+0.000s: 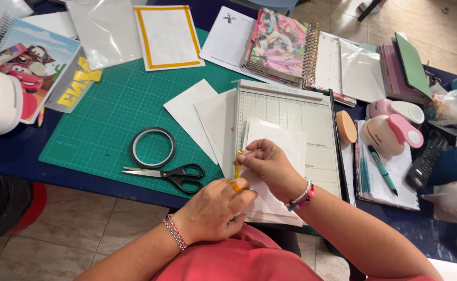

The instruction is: Applying adhesive tape to the borders of paper cards using scissors and a tape roll on a cutting mat.

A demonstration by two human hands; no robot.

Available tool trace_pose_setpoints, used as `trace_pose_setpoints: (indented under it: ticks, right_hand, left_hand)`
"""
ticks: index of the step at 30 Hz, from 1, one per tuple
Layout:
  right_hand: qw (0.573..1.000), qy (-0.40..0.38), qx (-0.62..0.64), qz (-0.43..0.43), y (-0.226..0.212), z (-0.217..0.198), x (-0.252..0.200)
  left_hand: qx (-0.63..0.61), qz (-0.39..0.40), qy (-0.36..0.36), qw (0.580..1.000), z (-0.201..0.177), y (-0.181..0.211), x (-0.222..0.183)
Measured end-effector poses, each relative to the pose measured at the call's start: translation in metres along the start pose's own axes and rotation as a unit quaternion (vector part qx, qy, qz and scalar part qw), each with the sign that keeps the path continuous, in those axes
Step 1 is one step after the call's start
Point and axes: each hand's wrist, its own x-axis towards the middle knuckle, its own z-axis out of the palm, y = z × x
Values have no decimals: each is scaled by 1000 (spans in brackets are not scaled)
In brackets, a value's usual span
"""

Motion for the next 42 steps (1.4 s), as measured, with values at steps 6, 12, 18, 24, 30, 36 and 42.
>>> trace_pose_setpoints:
  ticks: [6, 12, 18, 24, 30, 36, 42]
  right_hand:
    - [919, -113, -97, -366, -3, -27, -15]
    - [563, -96, -501, -650, -43, -54, -36]
    - [564, -155, -541, -604, -13, -83, -46]
    - [591, -172, -536, -578, 6, -94, -41]
    - [613, -157, -549, -546, 17, -94, -49]
    - [608, -155, -567, -535, 20, -96, -54]
    - [585, -160, -571, -553, -1, -103, -62]
  left_hand:
    - [2, -7, -29, 1000, -1, 0, 3]
    - [23, -6, 24, 999, 27, -13, -16]
    - [24, -9, 19, 999, 29, -13, -16]
    - [33, -30, -11, 999, 28, -12, -16]
    - [27, -56, -26, 998, 20, -6, -14]
    - [24, -73, -26, 997, 23, -6, -18]
    - [14, -80, -24, 996, 21, -4, -17]
